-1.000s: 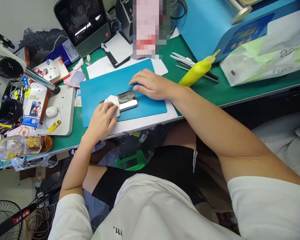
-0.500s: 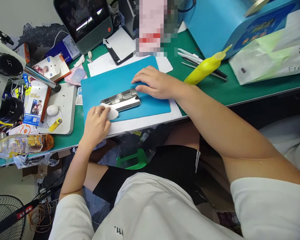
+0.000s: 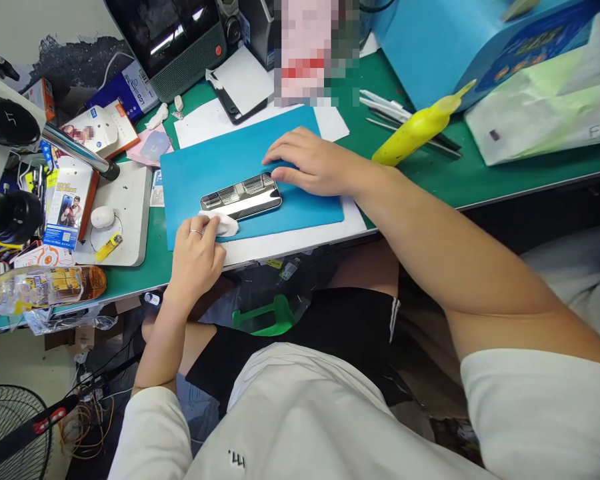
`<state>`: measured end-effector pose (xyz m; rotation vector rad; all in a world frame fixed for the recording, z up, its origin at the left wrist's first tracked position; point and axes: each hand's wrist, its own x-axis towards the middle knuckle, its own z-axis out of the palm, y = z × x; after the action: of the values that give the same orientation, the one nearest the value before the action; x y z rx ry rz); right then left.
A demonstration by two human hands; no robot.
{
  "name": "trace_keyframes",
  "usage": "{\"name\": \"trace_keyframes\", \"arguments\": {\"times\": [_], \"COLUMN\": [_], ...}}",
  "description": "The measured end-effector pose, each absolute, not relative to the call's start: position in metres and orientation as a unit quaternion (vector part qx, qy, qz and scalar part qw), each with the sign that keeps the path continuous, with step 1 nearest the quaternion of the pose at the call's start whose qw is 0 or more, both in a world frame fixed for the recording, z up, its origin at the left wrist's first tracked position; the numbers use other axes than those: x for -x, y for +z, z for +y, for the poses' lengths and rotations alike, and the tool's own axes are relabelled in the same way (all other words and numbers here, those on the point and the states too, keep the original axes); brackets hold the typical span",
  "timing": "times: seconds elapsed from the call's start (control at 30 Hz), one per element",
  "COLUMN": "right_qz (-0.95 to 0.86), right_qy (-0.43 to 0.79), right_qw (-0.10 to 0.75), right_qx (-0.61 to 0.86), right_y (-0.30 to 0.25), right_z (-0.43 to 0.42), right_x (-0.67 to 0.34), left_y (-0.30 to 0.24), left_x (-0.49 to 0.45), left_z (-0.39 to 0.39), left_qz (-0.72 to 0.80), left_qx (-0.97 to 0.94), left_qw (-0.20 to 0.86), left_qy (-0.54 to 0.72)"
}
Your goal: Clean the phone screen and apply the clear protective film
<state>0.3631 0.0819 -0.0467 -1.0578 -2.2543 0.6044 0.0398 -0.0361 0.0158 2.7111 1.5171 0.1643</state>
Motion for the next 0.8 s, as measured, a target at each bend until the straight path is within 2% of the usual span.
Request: {"name": "trace_keyframes", "arguments": {"times": [0.43, 0.8], "right_qz": [-0.846, -0.850], "right_qy": [0.207, 0.217], "right_qw": [0.290, 0.282], "right_qx": [0.397, 0.389], "right_y": [-0.050, -0.049], "right_z": [0.080, 0.080], "right_x": [-0.363, -0.360], "left_y": [0.001, 0.008], "left_x": [-0.150, -0.104], "left_z": [-0.018, -0.031], "left_qz": [0.478, 0.488], "left_qx": [-0.876, -0.871], "left_qw": [0.015, 0.022], "left_qy": [0.056, 0.052]}}
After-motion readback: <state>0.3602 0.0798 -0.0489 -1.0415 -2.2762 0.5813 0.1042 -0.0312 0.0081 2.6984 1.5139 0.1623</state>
